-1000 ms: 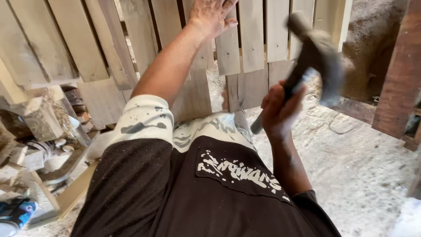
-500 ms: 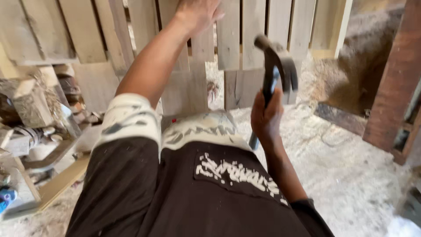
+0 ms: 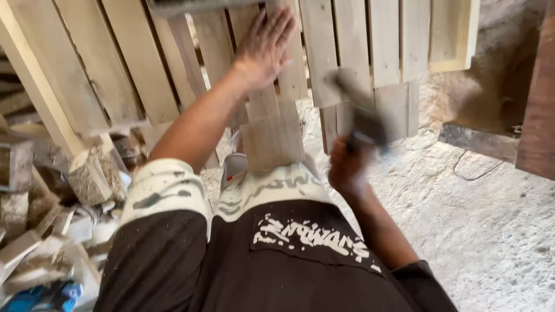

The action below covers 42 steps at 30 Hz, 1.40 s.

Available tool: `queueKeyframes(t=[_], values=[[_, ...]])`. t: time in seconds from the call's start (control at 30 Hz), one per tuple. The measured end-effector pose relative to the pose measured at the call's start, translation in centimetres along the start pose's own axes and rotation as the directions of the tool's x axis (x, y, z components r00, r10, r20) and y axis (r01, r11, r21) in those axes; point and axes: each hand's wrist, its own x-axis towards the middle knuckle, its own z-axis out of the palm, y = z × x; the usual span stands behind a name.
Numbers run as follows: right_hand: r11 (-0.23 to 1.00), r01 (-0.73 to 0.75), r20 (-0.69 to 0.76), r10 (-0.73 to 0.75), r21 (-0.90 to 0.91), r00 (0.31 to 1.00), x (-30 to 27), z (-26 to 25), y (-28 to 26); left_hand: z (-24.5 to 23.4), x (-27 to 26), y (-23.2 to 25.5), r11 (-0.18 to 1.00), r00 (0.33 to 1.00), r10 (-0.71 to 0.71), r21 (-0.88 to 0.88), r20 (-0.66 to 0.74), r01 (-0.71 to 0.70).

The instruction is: The person hammers nails into a wooden pallet structure using a hammer. They repeatedly pick nails from a small container and drive them into the wood slats.

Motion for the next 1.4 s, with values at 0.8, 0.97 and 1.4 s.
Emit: queueKeyframes(t=[0.8,0.97,1.4], values=[[0.925,0.017,-0.15,0.044,0.38,0.988,-2.4,2.0,-12.8,0.3,-7.4,-6.0,0.991,0.991,0.13,0.034,0.029,-0.131],[0.921,-0.356,0.242,0.386,-0.161,0.89,-0.2,8.3,-8.4,-0.1,-7.7,-5.0,0.998,0.993,0.067,-0.012,0.093,-0.066],[0.994,0.095,0.003,-0.096,0.051,0.995,-2.5,6.8,-12.9,-2.9,-13.8,-9.7,0.996,0.987,0.083,-0.04,0.135,-0.079]])
